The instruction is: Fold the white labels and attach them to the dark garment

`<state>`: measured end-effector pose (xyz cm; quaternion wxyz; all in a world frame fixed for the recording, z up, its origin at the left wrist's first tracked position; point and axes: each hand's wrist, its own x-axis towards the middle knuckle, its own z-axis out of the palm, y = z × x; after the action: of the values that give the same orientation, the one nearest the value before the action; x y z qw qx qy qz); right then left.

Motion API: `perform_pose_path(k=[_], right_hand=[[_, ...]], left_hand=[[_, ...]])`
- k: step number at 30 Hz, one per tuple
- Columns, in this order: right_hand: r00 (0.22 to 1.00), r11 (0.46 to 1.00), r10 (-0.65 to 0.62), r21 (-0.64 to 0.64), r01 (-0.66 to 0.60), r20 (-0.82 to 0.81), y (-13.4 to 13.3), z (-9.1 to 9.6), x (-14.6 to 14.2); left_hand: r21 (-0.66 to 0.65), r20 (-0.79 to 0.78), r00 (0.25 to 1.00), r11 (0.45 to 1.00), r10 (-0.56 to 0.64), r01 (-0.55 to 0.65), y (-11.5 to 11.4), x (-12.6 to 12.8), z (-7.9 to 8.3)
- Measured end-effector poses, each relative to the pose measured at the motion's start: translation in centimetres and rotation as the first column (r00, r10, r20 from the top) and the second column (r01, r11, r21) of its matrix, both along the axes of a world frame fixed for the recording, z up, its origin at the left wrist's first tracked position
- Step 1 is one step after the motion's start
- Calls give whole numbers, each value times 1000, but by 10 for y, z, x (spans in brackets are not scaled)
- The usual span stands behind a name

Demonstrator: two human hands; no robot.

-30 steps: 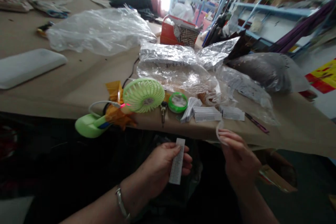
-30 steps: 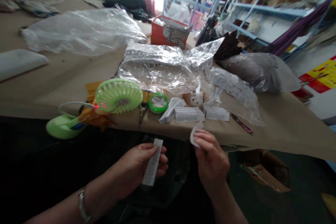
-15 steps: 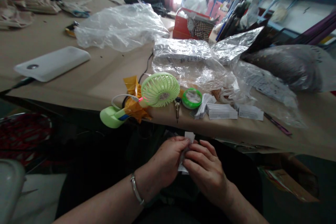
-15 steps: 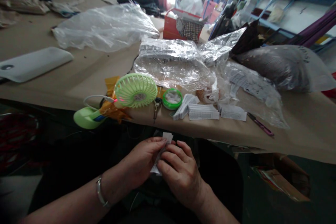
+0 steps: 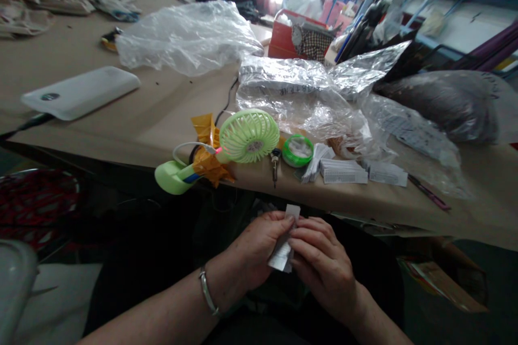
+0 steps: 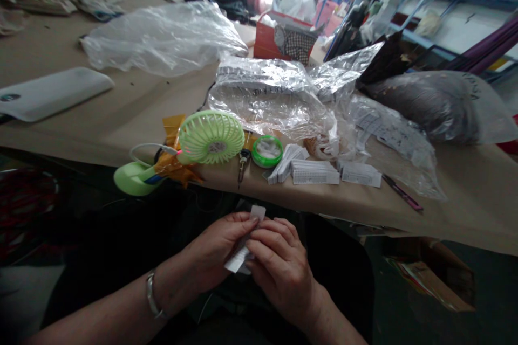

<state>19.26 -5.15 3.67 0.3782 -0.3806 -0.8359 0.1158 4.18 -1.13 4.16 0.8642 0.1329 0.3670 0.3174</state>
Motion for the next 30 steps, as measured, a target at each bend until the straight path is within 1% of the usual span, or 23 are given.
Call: perform_pose_path(k=[2,3,4,5,6,7,8,9,10,12,14,15,17,20,23,27,29,30], right_hand=[[986,991,-92,-107,77,-141,1,-2,8],[966,974,-155,-196,115,-209,3,-4,12],[939,943,-216,-305,130,-268,6,-5,15],[913,899,-261,-424,111,-315,9,-6,17],[890,844,-286,-533,58,-355,13,-8,18],[872,787,-293,-617,-12,-391,16,-9,19],[857,745,-289,-663,-78,-427,19,-10,18],[846,727,-280,-675,-122,-453,21,-10,17],[846,737,-267,-663,-130,-462,22,-10,16],[882,805,-238,-591,-55,-407,21,-8,13],[932,878,-222,-474,63,-287,19,-4,10],[949,904,-221,-413,112,-225,18,-3,9],[967,933,-217,-317,167,-129,17,0,8],[976,951,-208,-247,187,-59,16,1,8],[980,955,-194,-236,180,-35,16,0,7],[979,945,-197,-276,177,-45,15,-2,6],[970,929,-219,-325,175,-103,15,-3,5],[959,911,-242,-374,172,-150,16,-3,5]], left_hand=[[25,-17,998,997,-67,67,-1,-3,0],[40,-18,994,993,-109,109,-1,-4,1],[56,-15,989,987,-148,148,-2,-5,1],[72,-12,983,981,-182,182,-2,-5,2],[86,-12,979,975,-204,204,-3,-6,3],[98,-16,975,970,-221,221,-4,-6,4],[106,-20,972,966,-236,237,-5,-5,5],[111,-25,969,962,-247,248,-5,-5,6],[114,-33,967,960,-252,254,-6,-5,7],[114,-50,967,961,-248,252,-6,-4,8],[109,-64,970,965,-235,241,-6,-3,8],[109,-68,972,966,-227,233,-6,-3,8],[112,-62,974,968,-220,226,-5,-3,6],[121,-70,971,965,-227,234,-4,-2,3],[130,-77,971,964,-225,234,-4,-2,2],[134,-70,971,962,-229,236,-4,-3,0],[133,-78,972,964,-222,231,-5,-4,0],[137,-87,974,966,-211,221,-5,-4,1]])
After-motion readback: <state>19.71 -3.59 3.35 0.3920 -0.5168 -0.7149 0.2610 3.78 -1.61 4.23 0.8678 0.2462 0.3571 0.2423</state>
